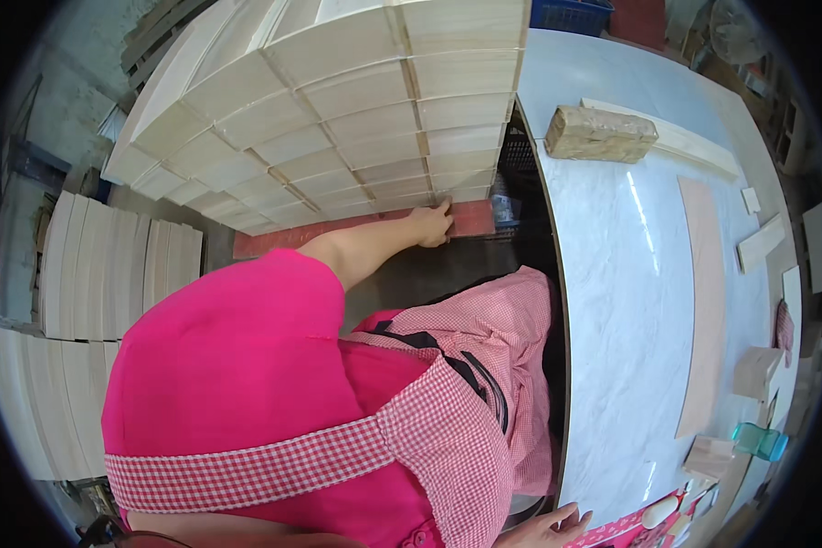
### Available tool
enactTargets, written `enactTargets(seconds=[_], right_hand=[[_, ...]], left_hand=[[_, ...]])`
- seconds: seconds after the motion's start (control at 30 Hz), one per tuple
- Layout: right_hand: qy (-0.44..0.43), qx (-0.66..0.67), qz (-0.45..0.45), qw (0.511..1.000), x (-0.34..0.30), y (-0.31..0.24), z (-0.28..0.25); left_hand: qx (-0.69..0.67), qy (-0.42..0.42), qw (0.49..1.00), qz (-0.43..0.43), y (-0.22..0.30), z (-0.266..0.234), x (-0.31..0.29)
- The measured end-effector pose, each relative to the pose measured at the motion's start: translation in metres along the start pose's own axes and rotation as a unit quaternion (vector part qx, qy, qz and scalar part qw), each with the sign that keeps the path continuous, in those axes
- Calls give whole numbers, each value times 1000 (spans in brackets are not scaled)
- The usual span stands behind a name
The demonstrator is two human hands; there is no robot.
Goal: Assembling wooden boxes by gluing and stapling wooden panels together.
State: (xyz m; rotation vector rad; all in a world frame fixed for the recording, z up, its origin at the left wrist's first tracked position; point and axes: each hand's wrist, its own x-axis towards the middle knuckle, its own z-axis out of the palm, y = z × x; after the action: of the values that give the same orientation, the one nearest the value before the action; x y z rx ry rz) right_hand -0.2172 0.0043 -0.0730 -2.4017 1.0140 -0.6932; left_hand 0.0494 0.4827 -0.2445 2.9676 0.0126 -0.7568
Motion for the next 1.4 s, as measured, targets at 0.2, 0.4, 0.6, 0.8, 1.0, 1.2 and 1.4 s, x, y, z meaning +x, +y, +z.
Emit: enactTargets(seconds=[0.2,0.4,0.6,0.8,1.0,1.2,1.4], right_hand=[[-40,54,-2,998,4,6,28],[-80,85,-32,993,14,-17,40],[-80,109,-36,990,14,-8,44],[-59,123,12,991,11,-14,32],[-60,152,16,986,14,-18,31],[-54,202,8,978,20,-16,46],[-90,247,-51,963,34,82,91]], left_hand=[[-27,108,992,64,-8,-23,-36],[-60,271,957,88,16,-55,-65],[-60,319,945,39,27,-79,-76],[-52,384,922,15,36,-100,-74],[-31,422,906,7,49,-130,-93],[-6,468,884,11,43,-140,-97],[-22,547,836,32,45,-168,-104]])
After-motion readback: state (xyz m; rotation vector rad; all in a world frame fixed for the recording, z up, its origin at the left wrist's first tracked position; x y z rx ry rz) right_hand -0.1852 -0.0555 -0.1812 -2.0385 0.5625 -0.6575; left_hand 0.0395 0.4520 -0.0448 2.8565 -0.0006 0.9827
